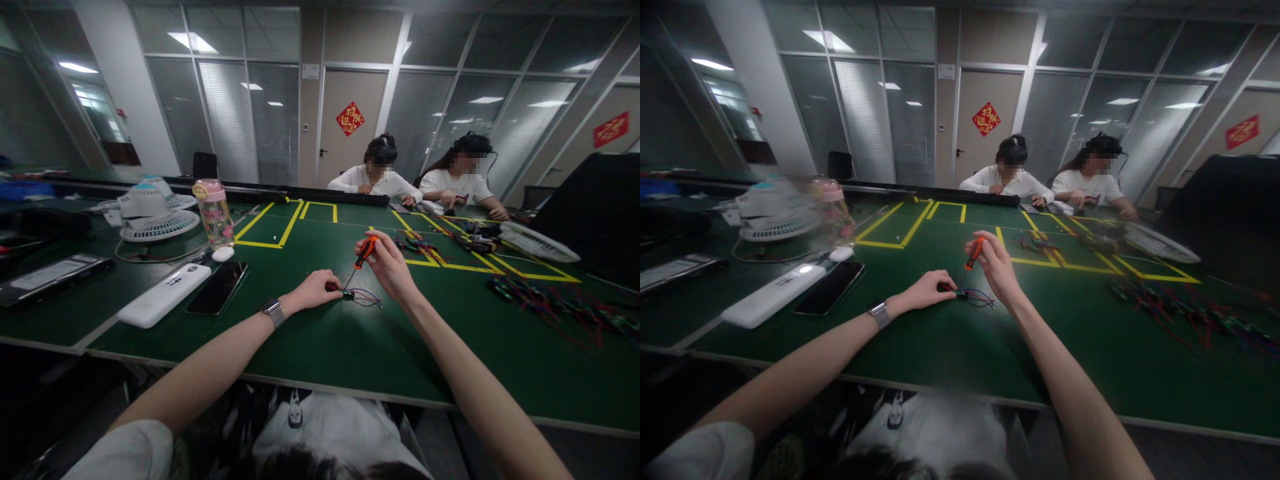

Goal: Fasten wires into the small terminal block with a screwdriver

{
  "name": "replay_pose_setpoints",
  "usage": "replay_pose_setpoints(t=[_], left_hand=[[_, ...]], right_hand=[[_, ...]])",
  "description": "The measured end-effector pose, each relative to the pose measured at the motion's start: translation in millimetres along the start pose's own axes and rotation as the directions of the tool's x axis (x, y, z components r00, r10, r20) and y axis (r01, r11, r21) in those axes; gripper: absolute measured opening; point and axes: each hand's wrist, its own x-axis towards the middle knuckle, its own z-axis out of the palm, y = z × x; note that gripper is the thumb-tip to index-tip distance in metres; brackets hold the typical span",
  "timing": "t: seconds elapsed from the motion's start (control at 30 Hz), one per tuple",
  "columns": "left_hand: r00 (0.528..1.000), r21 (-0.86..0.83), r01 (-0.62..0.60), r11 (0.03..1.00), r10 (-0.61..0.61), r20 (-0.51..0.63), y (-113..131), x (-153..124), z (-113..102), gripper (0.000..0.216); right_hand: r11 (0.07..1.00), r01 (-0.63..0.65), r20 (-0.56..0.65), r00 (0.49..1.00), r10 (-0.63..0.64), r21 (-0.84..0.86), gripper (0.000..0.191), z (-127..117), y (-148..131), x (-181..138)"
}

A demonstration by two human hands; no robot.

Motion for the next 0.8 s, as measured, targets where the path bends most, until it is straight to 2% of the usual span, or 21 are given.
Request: replay_pose_setpoints(t=[0.2,0.43,0.7,0.8], left_hand=[[1.000,-0.001,0.005,1.000,-0.005,0.009,-0.1,-0.1,-0.8,0.017],[1.000,-0.012,0.013,1.000,-0.012,0.004,2.2,-0.9,-1.8,0.016],[1.000,-0.013,0.004,1.000,-0.004,0.002,1.0,-0.5,-1.0,0.015],[1.000,-0.009,0.005,1.000,-0.005,0.001,0.4,-0.3,-0.5,0.016]], right_hand=[[0.994,0.065,-0.040,0.997,-0.068,-0.083,0.020,-7.7,6.5,2.7],[0.999,-0.030,-0.002,1.000,0.030,0.019,0.034,-5.2,1.2,1.2],[1.000,0.019,-0.055,0.998,-0.018,0.014,0.019,-8.3,2.8,2.3],[1.000,-0.003,-0.054,0.999,0.004,0.025,0.021,-9.2,1.2,2.1]])
